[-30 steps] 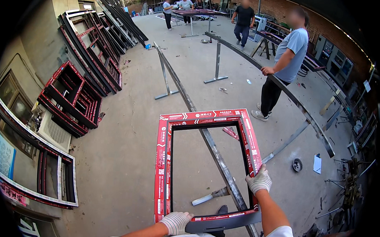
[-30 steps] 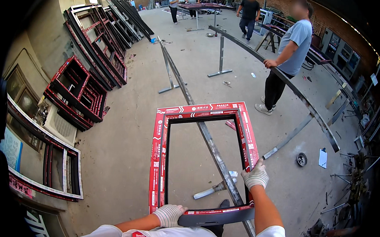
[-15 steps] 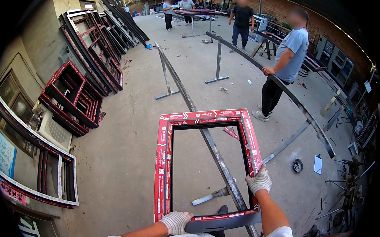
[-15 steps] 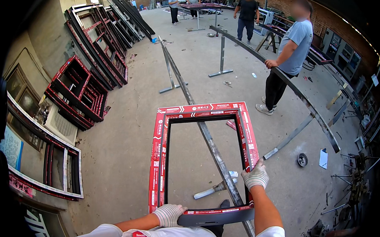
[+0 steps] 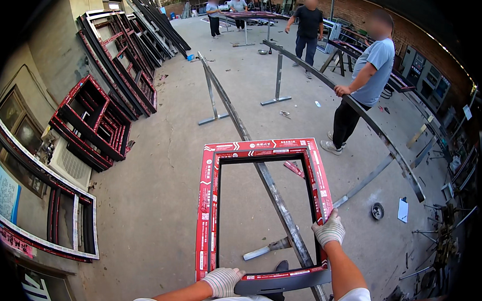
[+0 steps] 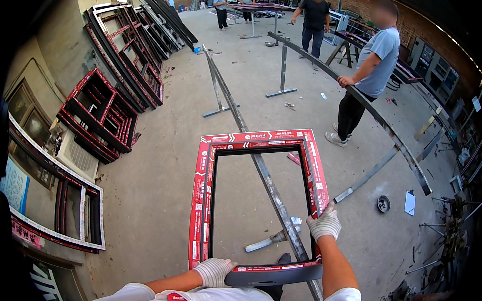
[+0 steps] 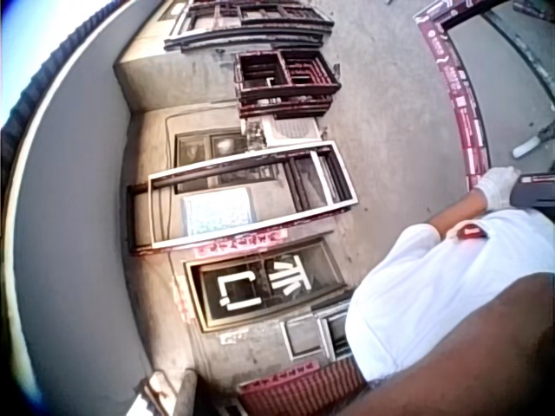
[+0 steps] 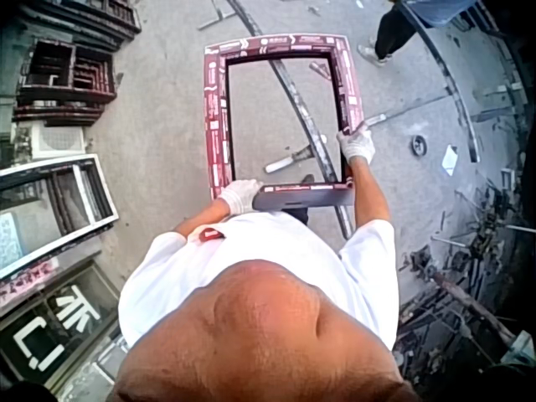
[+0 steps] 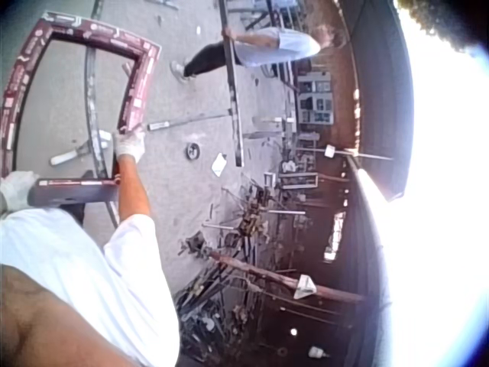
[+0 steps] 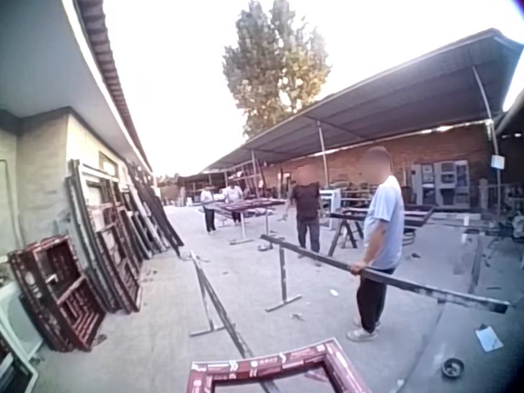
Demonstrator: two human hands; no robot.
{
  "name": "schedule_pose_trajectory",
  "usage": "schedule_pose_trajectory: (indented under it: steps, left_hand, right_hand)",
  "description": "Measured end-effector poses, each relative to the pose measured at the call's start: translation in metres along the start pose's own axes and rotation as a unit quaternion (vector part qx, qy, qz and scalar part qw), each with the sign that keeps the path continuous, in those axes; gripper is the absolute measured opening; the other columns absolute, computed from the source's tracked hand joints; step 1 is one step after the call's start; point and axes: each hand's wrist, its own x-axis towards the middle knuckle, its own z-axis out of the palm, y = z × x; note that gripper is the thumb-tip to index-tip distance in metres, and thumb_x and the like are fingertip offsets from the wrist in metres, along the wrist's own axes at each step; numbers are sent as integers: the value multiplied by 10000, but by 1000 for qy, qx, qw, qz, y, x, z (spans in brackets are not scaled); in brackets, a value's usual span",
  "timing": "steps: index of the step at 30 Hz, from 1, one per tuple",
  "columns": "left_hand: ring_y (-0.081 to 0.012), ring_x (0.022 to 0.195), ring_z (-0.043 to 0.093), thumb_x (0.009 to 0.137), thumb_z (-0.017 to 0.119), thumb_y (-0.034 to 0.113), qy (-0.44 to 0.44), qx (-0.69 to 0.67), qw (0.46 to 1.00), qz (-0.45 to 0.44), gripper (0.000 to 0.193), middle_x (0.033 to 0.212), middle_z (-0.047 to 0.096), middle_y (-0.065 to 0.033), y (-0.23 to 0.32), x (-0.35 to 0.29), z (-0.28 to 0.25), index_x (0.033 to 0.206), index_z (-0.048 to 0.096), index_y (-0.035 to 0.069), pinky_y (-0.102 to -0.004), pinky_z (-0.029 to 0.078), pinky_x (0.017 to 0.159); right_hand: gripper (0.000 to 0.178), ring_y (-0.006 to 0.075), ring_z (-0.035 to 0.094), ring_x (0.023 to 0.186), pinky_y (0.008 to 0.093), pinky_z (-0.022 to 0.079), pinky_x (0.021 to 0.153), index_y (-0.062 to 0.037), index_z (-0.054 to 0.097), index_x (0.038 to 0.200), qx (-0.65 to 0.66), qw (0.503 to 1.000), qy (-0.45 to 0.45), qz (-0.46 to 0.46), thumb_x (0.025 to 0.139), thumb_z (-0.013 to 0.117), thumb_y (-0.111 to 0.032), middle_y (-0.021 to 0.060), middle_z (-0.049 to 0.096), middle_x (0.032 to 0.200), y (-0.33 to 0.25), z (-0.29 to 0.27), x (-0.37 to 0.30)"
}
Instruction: The person uses a screwdriver to tighten screws on a window frame while sitting on the floor. They then stand up, carry the frame to a stack of similar frames, and place it on top. The person picks up another frame and carries it to a workbench where other workers are present.
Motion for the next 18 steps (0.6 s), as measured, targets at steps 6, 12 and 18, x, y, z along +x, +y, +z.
schedule_pose_trajectory:
  steps: [6,12,18]
  left_hand:
    - [-399,1078,678,805,752,563,-1,-10,1000,-3,829,1151,666,-245,-1,1,1,1364,553,-15,-474,553,942]
    - [-398,1087,676,799,760,563,2,-13,1000,-9,836,1163,665,-246,3,-2,-3,1364,557,-17,-466,550,950]
    - [-396,1098,674,799,758,572,9,-16,1000,-5,848,1171,665,-247,5,-4,-5,1366,560,-26,-463,548,955]
  right_hand:
    - [1049,379,687,1145,458,565,969,-30,281,1570,-1,1000,-3,-2,738,810,-391,242,599,1321,0,-1,0]
    - [1050,381,687,1137,462,566,965,-35,283,1570,5,1000,1,-4,737,812,-391,239,597,1322,1,1,0]
    - [1060,386,683,1138,464,562,963,-34,269,1579,6,1000,2,-14,743,807,-403,244,594,1319,3,1,-1]
